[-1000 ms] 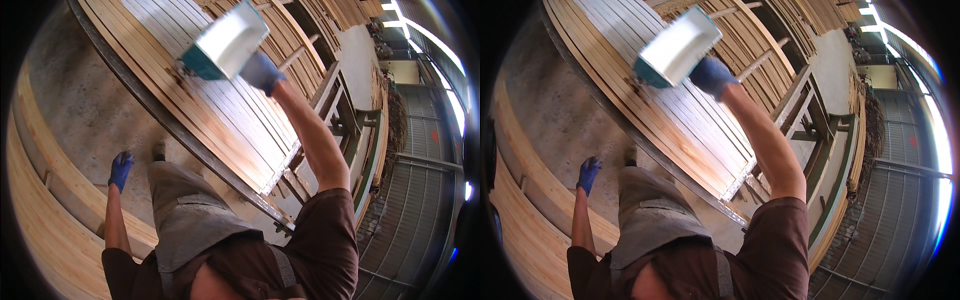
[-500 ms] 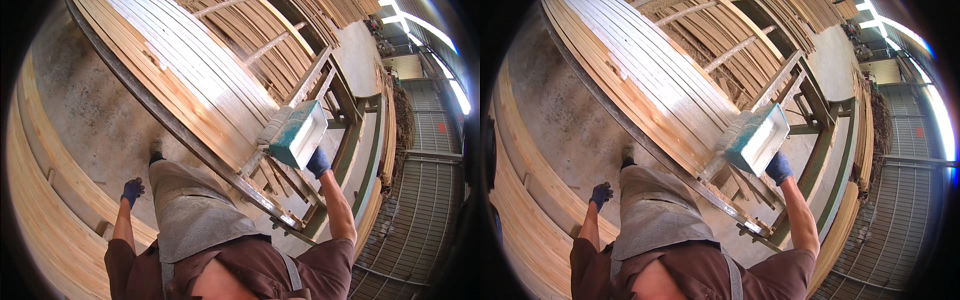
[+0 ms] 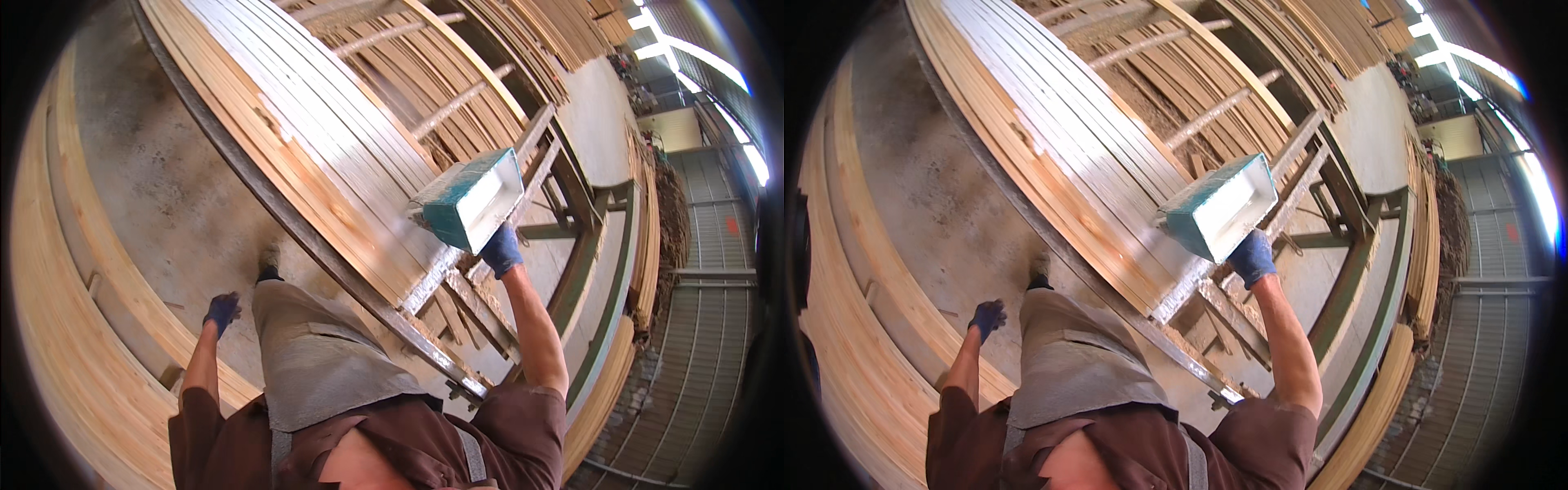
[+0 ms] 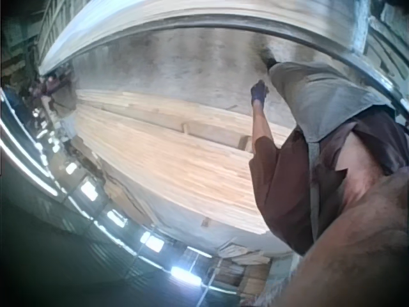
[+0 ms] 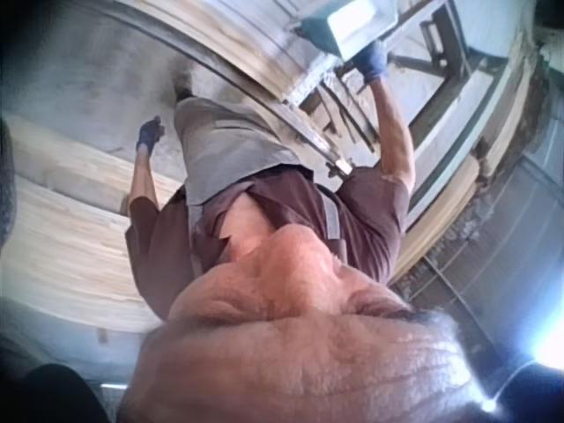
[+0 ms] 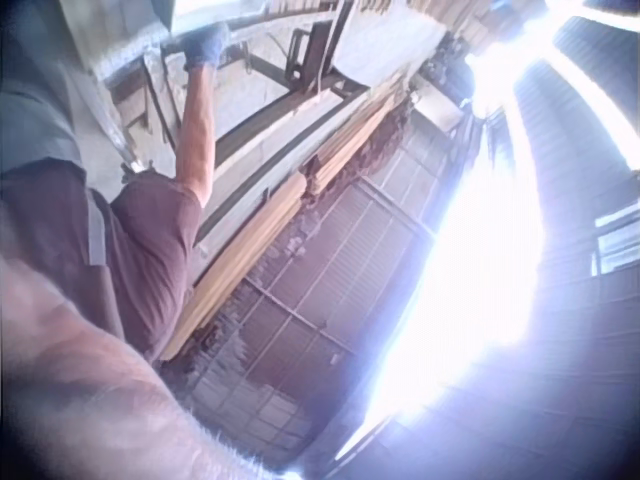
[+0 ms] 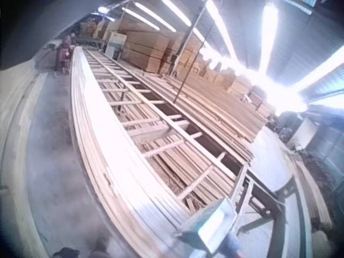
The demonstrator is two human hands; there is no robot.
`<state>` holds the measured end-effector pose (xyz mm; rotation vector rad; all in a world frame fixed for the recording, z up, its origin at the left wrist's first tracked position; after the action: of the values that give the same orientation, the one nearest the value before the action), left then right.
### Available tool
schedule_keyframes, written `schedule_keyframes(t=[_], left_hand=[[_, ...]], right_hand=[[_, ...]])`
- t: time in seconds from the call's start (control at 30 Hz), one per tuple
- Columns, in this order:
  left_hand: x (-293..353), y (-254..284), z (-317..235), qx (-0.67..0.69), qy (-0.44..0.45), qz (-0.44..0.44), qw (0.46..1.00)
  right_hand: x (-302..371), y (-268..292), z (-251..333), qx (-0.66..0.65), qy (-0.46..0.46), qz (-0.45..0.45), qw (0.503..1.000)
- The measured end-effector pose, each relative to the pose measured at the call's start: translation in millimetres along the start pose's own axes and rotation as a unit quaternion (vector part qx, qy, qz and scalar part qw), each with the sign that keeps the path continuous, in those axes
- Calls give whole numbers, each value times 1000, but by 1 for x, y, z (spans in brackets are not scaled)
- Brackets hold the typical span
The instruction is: The person arranges long wooden planks on a metal rack in a workshop. They then use a paint roller to apply a white finish to the surface of the planks. The person works methodically along the length of the rack, ensuring even coverage.
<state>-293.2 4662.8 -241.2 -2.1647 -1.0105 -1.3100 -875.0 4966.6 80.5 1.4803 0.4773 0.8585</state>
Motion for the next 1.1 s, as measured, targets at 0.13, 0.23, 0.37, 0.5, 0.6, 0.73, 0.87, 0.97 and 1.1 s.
schedule_keyframes(t=[0.13,0.23,0.37,0.5,0.6,0.73,0.87,0.97,1.1], left_hand=[[-5,-10,-58,108,-157,22,981],[2,14,-18,109,-127,-44,985],[27,64,112,91,77,-91,989],[64,64,124,134,172,-98,971],[53,70,103,167,129,-109,971],[10,74,23,166,59,-88,980],[-35,73,-73,167,-38,-41,984],[-69,106,-54,291,-56,58,953],[-20,69,-89,159,-64,-33,985]], right_hand=[[25,1,-24,-32,-7,-8,999],[84,5,-70,-33,-33,-43,998],[73,23,-48,-63,-29,-9,998],[-10,26,24,-171,-1,-39,985],[-130,17,90,-391,-2,-22,920],[-288,50,218,-73,196,-80,975],[-383,55,284,-72,196,-140,968],[-371,84,353,-53,198,-136,969],[-303,78,283,-83,49,75,993]])
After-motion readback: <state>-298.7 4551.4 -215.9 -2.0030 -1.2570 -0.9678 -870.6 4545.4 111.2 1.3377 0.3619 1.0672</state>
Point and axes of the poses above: each hand's wrist, its own x-axis away from the middle knuckle, its own y-axis out of the back of the hand, z = x × y, the point moved 2 cm from there along -x, towards the middle knuckle, and after that the axes turned 12 degrees about x, right-handed, at the moved point
